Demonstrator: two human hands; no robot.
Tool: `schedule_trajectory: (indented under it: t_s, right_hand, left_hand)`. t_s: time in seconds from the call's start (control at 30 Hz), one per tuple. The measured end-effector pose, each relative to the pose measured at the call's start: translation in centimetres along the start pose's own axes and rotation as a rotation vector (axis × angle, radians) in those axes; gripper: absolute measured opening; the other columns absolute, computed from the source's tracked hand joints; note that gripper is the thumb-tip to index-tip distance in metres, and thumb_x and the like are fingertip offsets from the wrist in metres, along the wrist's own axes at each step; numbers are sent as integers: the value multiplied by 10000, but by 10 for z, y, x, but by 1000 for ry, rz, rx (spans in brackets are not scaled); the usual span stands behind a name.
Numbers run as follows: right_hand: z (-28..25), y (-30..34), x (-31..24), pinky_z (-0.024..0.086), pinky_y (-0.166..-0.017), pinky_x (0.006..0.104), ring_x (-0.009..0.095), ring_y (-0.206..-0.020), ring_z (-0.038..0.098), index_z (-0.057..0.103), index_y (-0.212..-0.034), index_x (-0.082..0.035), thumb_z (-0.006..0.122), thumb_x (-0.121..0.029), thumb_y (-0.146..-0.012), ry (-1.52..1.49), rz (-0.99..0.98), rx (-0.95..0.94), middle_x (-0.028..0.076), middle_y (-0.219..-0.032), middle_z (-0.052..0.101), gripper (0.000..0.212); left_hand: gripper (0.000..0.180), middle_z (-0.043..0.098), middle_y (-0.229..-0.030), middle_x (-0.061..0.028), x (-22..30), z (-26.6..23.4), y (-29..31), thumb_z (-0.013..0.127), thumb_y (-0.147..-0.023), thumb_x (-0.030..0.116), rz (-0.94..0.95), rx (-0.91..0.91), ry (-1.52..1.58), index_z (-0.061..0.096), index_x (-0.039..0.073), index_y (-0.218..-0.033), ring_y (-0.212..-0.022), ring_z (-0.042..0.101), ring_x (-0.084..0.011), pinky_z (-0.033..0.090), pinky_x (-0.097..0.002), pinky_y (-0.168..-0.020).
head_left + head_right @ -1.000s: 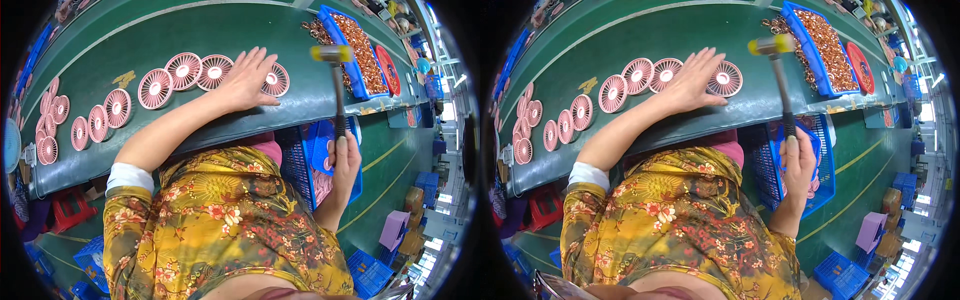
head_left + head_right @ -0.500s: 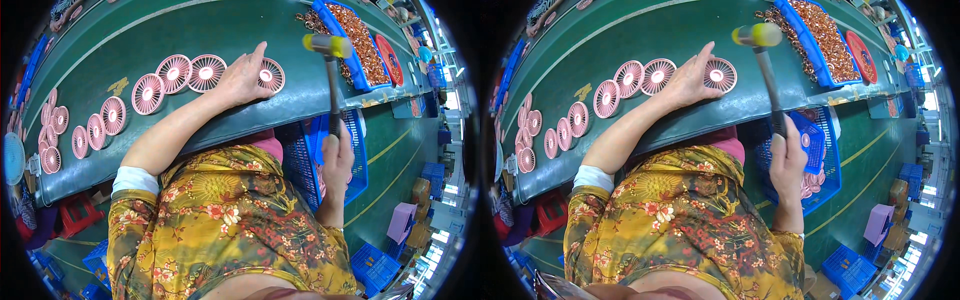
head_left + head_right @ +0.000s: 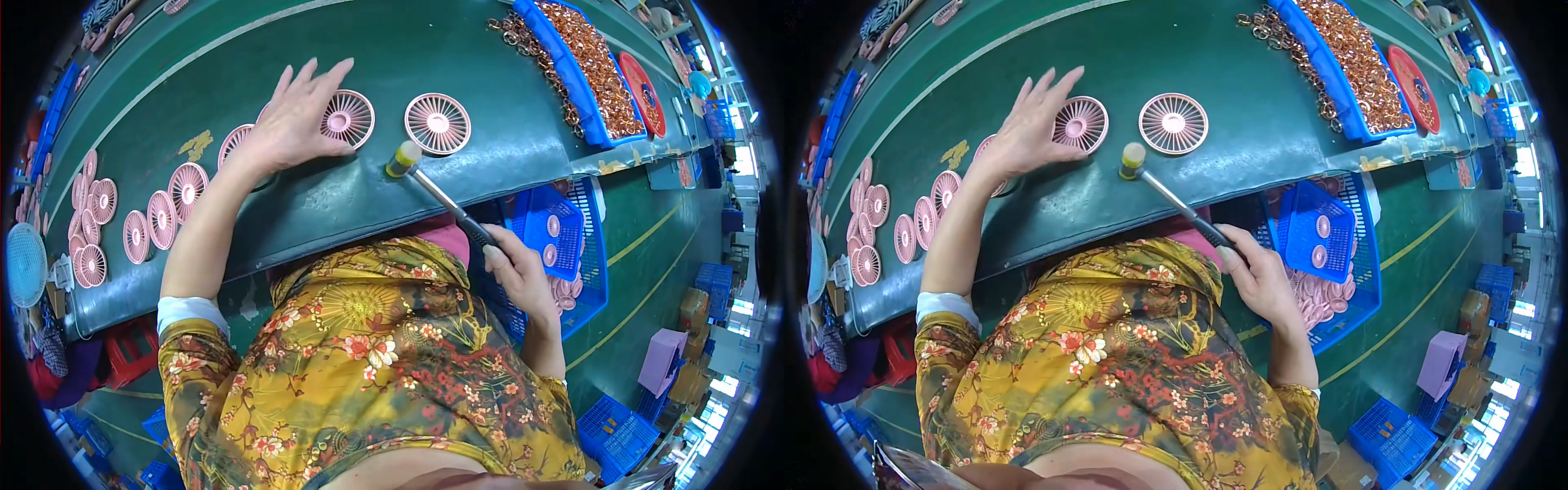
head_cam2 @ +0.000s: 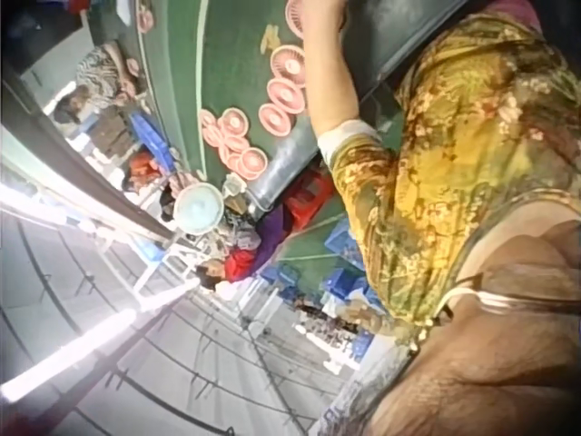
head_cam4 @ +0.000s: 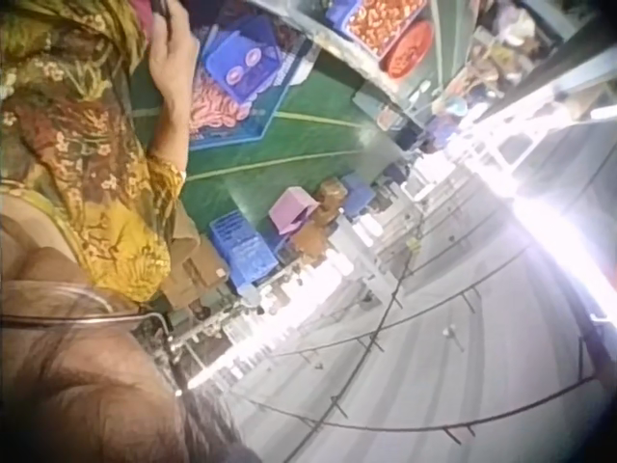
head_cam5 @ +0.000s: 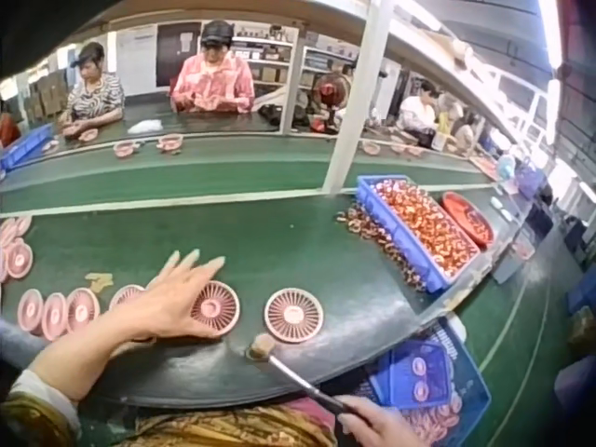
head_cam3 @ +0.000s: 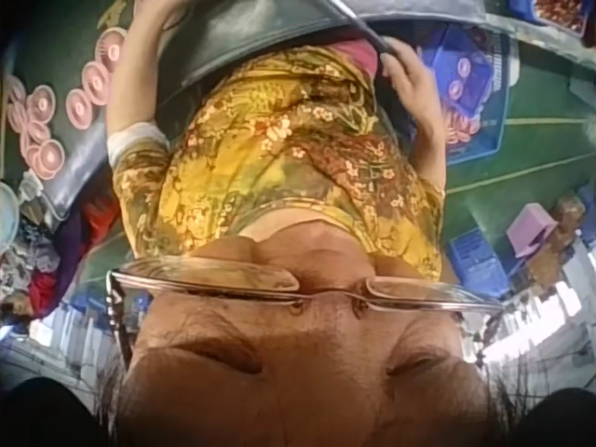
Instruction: Assemble small motor components into pink plastic fan frames using a hammer.
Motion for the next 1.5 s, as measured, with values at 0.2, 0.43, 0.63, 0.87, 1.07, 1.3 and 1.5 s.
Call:
schedule_trajectory:
  t_s: [0.2,0.43,0.63,0.87,1.07,1.3,1.5]
  right_hand:
    - [3,-17,0,444,-577,251,84,-637,526,549,-1247,-29,529,-119,-966,7,44,157,16,-696,538,296]
    - [2,-14,-48,348,-518,165,20,-591,432,461,-1350,9,462,-65,-963,-190,-289,354,-8,-745,538,394]
    - [21,-49,-34,511,-707,313,245,-808,684,504,-1313,-15,549,-62,-935,224,-115,107,166,-955,691,384]
    - [30,-59,-51,532,-767,430,392,-911,656,506,-1318,-49,546,-110,-938,467,-356,133,263,-1077,637,388]
    - [24,-57,-52,535,-705,400,393,-848,661,540,-1285,-49,562,-126,-932,397,-269,96,233,-997,661,362]
    - [31,-52,-43,515,-734,311,303,-827,700,570,-1253,-48,599,-130,-924,179,-105,-61,220,-1026,661,340]
    - [18,-46,-90,421,-599,203,55,-649,467,502,-1321,32,488,-35,-958,-126,-251,183,6,-817,561,369]
  left_hand:
    - [1019,508,-1307,-267,12,15,0,792,-688,360,35,33,63,206,125,-1488,-1329,366,-433,181,-542,-1148]
    - [1094,499,-1326,-242,18,16,-4,784,-675,397,-72,-47,178,134,99,-1503,-1306,425,-355,161,-527,-1171]
    - [1152,542,-1299,-202,11,27,1,790,-669,429,-57,43,204,82,81,-1508,-1296,442,-348,140,-546,-1170]
    - [1183,483,-1364,-215,8,25,5,797,-662,464,-78,55,241,67,83,-1511,-1335,398,-347,129,-556,-1162]
    - [1095,389,-1437,-242,-16,-5,33,803,-661,423,-39,102,30,179,101,-1501,-1400,257,-406,108,-565,-1156]
    - [1052,397,-1447,-205,-37,-8,55,817,-656,344,-211,38,96,224,121,-1496,-1401,278,-370,98,-563,-1158]
    - [1088,445,-1353,-265,-14,-3,49,818,-646,335,-183,18,122,178,78,-1487,-1324,380,-386,141,-574,-1146]
Point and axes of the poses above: each hand's wrist, its own y-axis away from the middle knuckle, its own z-axis out of the palm, x = y × z, the point moved 1 cm from there along -y, towards the middle knuckle
